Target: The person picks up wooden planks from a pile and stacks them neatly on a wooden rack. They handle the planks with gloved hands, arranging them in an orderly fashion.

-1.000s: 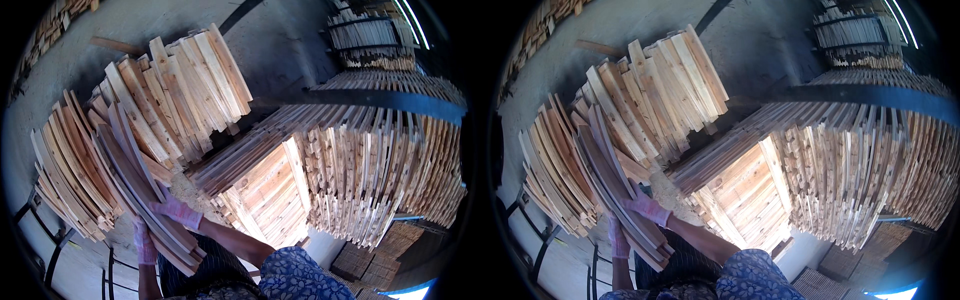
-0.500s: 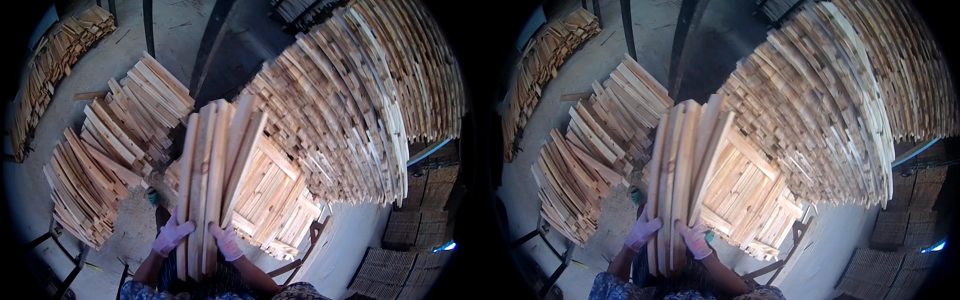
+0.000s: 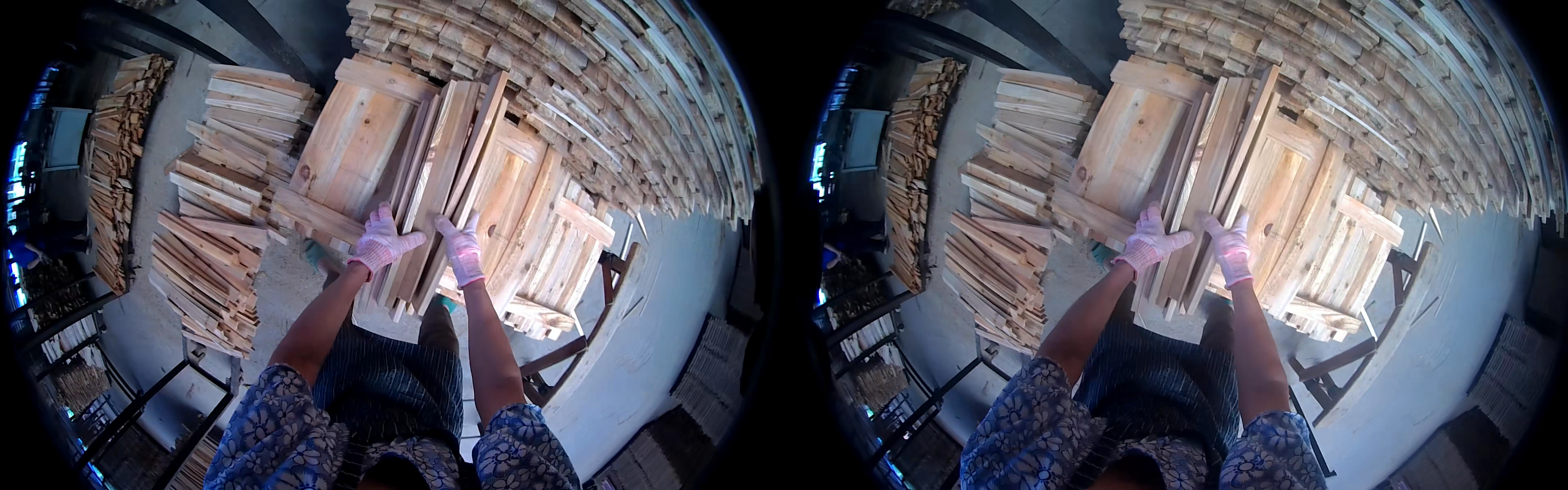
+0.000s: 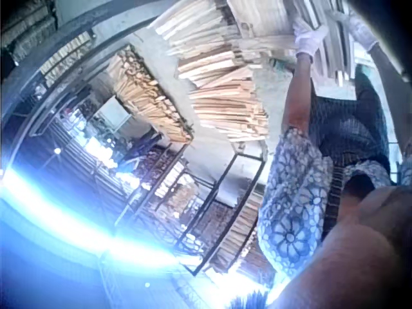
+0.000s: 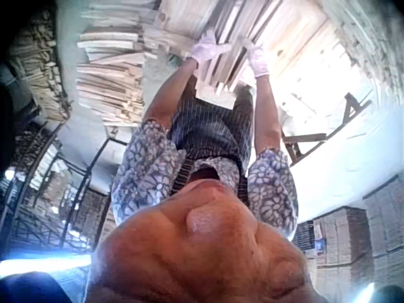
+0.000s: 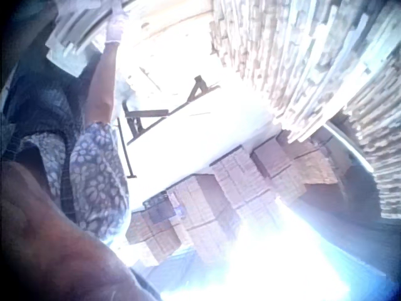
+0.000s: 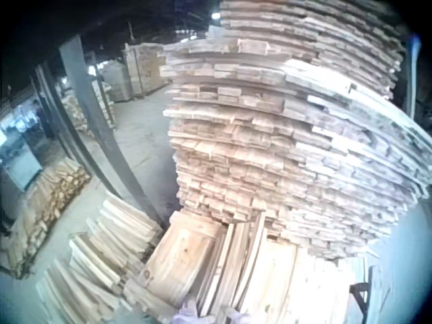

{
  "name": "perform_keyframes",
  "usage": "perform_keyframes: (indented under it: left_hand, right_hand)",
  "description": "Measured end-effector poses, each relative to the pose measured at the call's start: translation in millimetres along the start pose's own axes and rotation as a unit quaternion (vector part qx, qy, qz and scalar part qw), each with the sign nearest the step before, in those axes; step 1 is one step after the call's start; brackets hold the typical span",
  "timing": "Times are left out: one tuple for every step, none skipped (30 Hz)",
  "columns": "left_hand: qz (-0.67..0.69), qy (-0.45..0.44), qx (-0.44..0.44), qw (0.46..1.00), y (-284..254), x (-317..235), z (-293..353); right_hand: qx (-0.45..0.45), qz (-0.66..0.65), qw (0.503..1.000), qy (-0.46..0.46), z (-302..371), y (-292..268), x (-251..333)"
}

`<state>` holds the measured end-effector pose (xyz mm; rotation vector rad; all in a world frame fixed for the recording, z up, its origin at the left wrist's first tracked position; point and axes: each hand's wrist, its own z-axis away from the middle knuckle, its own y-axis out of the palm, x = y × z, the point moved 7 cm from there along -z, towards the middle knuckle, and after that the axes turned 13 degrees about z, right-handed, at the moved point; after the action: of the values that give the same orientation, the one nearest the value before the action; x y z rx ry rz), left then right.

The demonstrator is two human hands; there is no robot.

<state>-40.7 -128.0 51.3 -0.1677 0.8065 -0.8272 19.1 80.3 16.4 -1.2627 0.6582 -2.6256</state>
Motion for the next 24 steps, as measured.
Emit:
perform_keyframes:
  left_hand:
    - [0.008, -0.007, 0.009, 1.000, -8, 5, -6]
    - [0.028, -0.018, -0.007, 0.999, -20, 11, -12]
    - [0.050, -0.028, -0.022, 0.998, -31, 17, -18]
    - [0.071, -0.044, -0.045, 0.995, -48, 32, -24]
    - [0.063, -0.061, -0.052, 0.995, -47, 28, -24]
    - [0.099, -0.055, -0.056, 0.992, -48, 26, -19]
    - [0.139, -0.046, -0.054, 0.988, -44, 21, -14]
    - [0.143, -0.035, -0.078, 0.986, -51, 29, -8]
    - [0.147, -0.022, -0.103, 0.984, -57, 36, 0]
    - [0.152, -0.001, -0.112, 0.982, -53, 31, 4]
    - [0.105, -0.005, -0.129, 0.986, -56, 13, 12]
    - [0.060, -0.002, -0.143, 0.988, -58, -11, 17]
    - [0.014, -0.038, -0.116, 0.992, -65, -28, 19]
    - [-0.010, -0.020, -0.157, 0.987, -73, -19, 3]
    - [-0.033, -0.004, -0.201, 0.979, -78, 8, -22]
    - [-0.058, 0.012, -0.241, 0.969, -87, 26, -33]
    - [-0.061, 0.003, -0.231, 0.971, -82, 25, -38]
    - [-0.065, -0.005, -0.222, 0.973, -79, 25, -43]
    - [-0.070, -0.014, -0.213, 0.975, -77, 24, -46]
    - [-0.079, -0.026, -0.214, 0.973, -78, 24, -46]
    - [-0.088, -0.038, -0.217, 0.971, -79, 26, -43]
    - [-0.093, -0.039, -0.208, 0.973, -69, 15, -44]
    - [-0.082, -0.011, -0.220, 0.972, -68, 14, -42]
    - [-0.077, -0.011, -0.219, 0.973, -68, 15, -41]
  right_hand:
    - [0.032, -0.101, 0.994, -0.008, -10, 14, -9]
    - [0.070, -0.239, 0.968, -0.008, -20, 31, -13]
    - [0.106, -0.372, 0.922, 0.003, -28, 48, -16]
    - [0.124, -0.243, 0.959, -0.076, -26, 53, -2]
    - [0.090, 0.009, 0.976, -0.197, -19, 37, 4]
    - [0.040, 0.207, 0.932, -0.295, -14, 32, 14]
    - [0.017, 0.322, 0.892, -0.317, -13, 29, 17]
    - [0.062, 0.328, 0.910, -0.244, -11, 33, 29]
    - [0.102, 0.341, 0.919, -0.169, -5, 33, 43]
    - [0.078, 0.397, 0.880, -0.248, -5, 29, 34]
    - [0.042, 0.450, 0.834, -0.316, -4, 22, 18]
    - [-0.080, 0.225, 0.884, -0.402, 3, -7, -2]
    - [-0.071, 0.157, 0.904, -0.392, 9, -11, -7]
    - [-0.070, 0.180, 0.892, -0.408, 15, -9, -4]
    - [-0.069, 0.202, 0.879, -0.426, 20, -4, 0]
    - [0.034, 0.037, 0.969, -0.243, 13, 3, -1]
    - [0.049, -0.149, 0.987, -0.025, 18, -7, -13]
    - [0.039, -0.096, 0.995, 0.003, 1, -5, -35]
    - [0.044, -0.102, 0.992, 0.058, 3, -9, -30]
    - [0.005, -0.057, 0.997, 0.055, -2, -11, -25]
    - [-0.032, -0.013, 0.998, 0.058, -3, -9, -19]
    - [-0.129, 0.089, 0.988, 0.011, -11, -12, -22]
    - [-0.207, 0.189, 0.959, -0.036, -4, -11, 1]
    - [-0.185, 0.177, 0.966, 0.023, -2, -1, 4]
